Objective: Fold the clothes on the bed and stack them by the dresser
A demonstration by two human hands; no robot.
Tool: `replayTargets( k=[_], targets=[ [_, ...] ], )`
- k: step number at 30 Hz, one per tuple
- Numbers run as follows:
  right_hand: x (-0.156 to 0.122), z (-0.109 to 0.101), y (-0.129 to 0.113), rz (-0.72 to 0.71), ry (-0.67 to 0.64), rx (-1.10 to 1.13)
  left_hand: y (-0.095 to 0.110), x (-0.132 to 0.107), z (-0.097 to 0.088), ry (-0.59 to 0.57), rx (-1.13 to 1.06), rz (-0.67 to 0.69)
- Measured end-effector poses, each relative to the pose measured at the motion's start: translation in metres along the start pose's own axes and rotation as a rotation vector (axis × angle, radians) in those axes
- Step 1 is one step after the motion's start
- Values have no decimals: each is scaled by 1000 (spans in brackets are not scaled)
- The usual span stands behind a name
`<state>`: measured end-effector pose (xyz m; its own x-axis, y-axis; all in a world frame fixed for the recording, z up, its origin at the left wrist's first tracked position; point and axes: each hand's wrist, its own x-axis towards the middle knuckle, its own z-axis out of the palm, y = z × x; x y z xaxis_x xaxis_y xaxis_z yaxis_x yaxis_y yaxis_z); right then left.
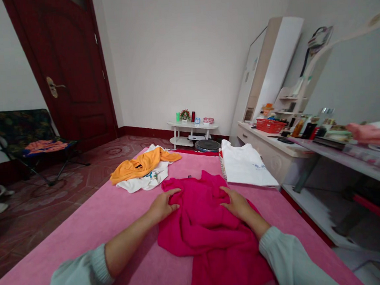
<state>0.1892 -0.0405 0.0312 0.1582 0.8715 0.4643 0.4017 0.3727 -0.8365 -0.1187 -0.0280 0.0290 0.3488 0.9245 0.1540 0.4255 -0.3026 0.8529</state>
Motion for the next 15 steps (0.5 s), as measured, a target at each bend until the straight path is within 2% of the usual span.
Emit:
replayTargets(
  k=[1,3,5,6,8,11,13,14,15],
  targets=[
    [4,-3,-4,12,-70,-76,4,-1,-5,-90,4,-3],
    [14,-18,-17,19,-107,-144,18,-10,-26,-237,-20,-31],
    [21,-40,-38,26,-63,-171,37,-26,-59,-321,-29,-84],
    [23,-52,-51,47,-29,-180,48,-36,-77,-328,-42,-114],
    [18,-74,-79,166,-44,-153,70,-60,-114,-350,-33,-148],
    [1,-90,-112,411,-383,-100,97,-86,-154,-508,45,-264],
    [-2,-89,-125,483,-579,-101,108,-83,-170,-604,105,-296],
    [4,-86,-129,488,-601,-101,111,-72,-176,-602,128,-287],
    [15,-81,-131,478,-549,-94,112,-56,-182,-546,159,-264]
  ],
)
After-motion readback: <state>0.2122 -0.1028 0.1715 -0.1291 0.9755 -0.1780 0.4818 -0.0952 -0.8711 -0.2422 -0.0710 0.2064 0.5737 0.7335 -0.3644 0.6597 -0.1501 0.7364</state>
